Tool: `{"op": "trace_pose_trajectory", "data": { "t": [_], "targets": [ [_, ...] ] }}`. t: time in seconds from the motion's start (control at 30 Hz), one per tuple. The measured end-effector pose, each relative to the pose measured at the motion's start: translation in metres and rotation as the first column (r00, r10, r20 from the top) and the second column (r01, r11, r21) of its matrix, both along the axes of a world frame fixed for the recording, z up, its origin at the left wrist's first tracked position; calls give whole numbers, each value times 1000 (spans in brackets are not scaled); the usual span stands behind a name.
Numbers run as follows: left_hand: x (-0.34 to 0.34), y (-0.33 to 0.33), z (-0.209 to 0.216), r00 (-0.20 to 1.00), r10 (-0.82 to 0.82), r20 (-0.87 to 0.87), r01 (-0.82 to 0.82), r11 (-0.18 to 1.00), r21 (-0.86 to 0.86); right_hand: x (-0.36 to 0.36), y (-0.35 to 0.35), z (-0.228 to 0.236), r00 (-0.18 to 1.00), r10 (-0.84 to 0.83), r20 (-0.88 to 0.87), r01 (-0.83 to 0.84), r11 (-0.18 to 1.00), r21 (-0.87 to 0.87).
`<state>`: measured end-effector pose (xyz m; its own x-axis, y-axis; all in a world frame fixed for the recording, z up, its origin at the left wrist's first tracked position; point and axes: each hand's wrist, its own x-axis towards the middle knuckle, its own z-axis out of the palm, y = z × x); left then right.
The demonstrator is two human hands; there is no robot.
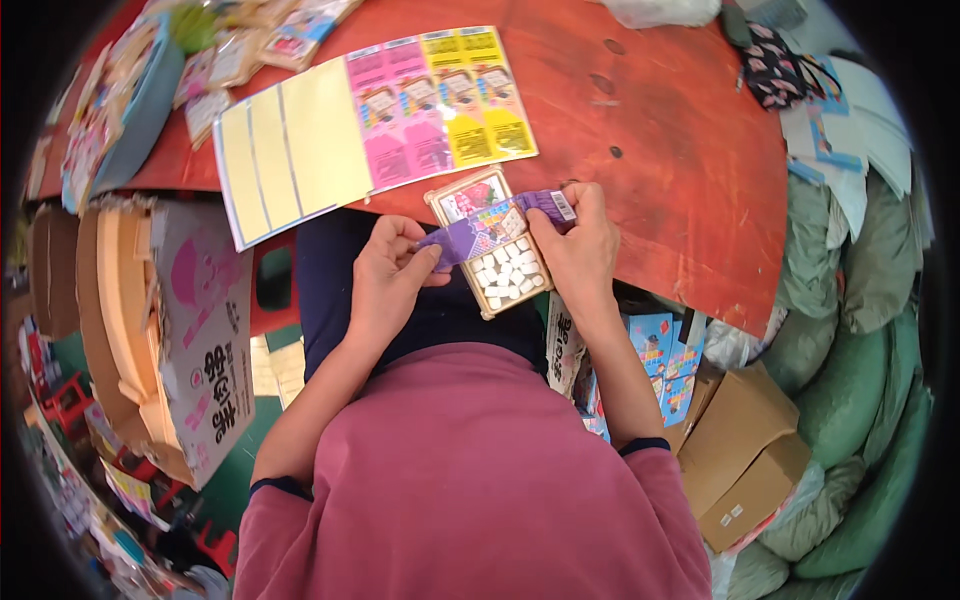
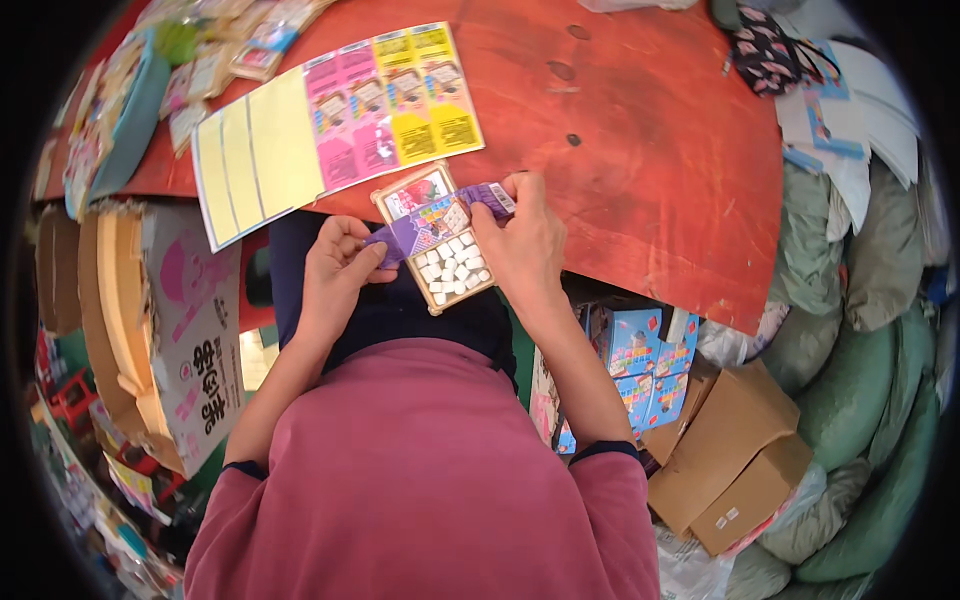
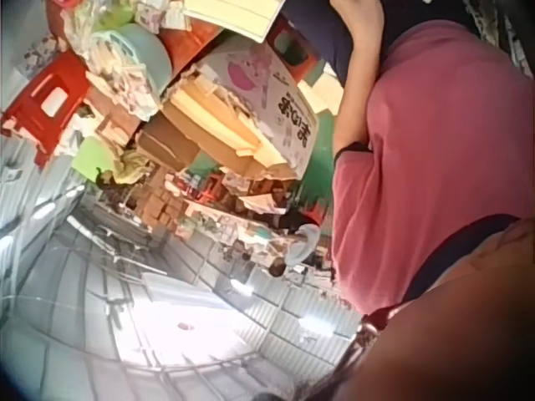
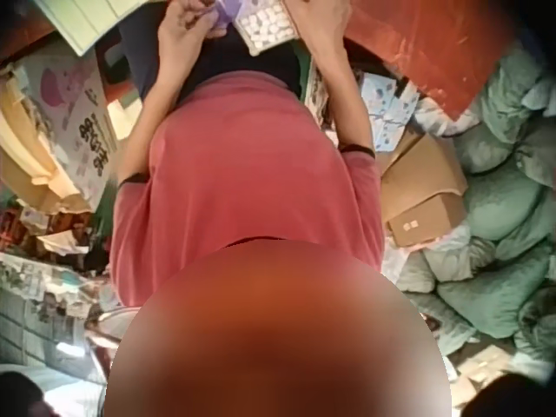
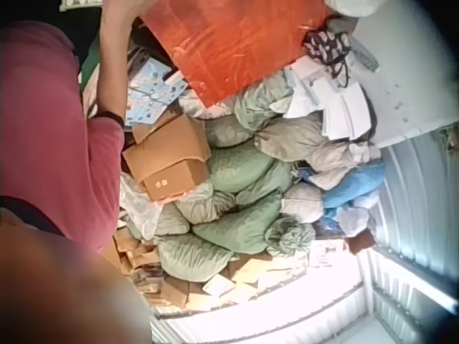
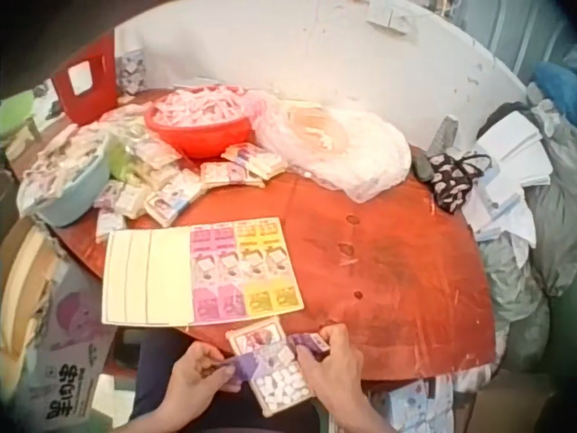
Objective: Applying labels to small toy packages and then folding a cardboard box to pack them inside.
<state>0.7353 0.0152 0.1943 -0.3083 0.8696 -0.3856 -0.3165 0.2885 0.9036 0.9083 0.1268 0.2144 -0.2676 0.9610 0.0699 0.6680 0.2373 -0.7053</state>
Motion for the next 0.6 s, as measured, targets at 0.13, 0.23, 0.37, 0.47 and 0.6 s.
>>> {"op": "trace_pose_trajectory", "data": {
  "t": [0.13,0.23,0.37,0.47,0.6],
  "targets": [
    [0,-6,-13,985,49,165,-50,999,3,-6,-4,0,999,22,43,-22,1000,2],
    [6,1,-20,944,87,318,-93,996,5,-8,-5,-1,998,20,60,-19,1000,-10],
    [17,3,-20,868,104,486,-117,993,-3,-7,-4,-5,999,0,51,1,1000,-18],
    [20,4,-16,828,93,552,-124,992,20,-7,-5,-5,999,-8,35,8,1000,-15],
    [18,1,-6,739,59,671,-147,986,75,-7,-7,-5,1000,-17,2,17,1000,7]
  ]
}}
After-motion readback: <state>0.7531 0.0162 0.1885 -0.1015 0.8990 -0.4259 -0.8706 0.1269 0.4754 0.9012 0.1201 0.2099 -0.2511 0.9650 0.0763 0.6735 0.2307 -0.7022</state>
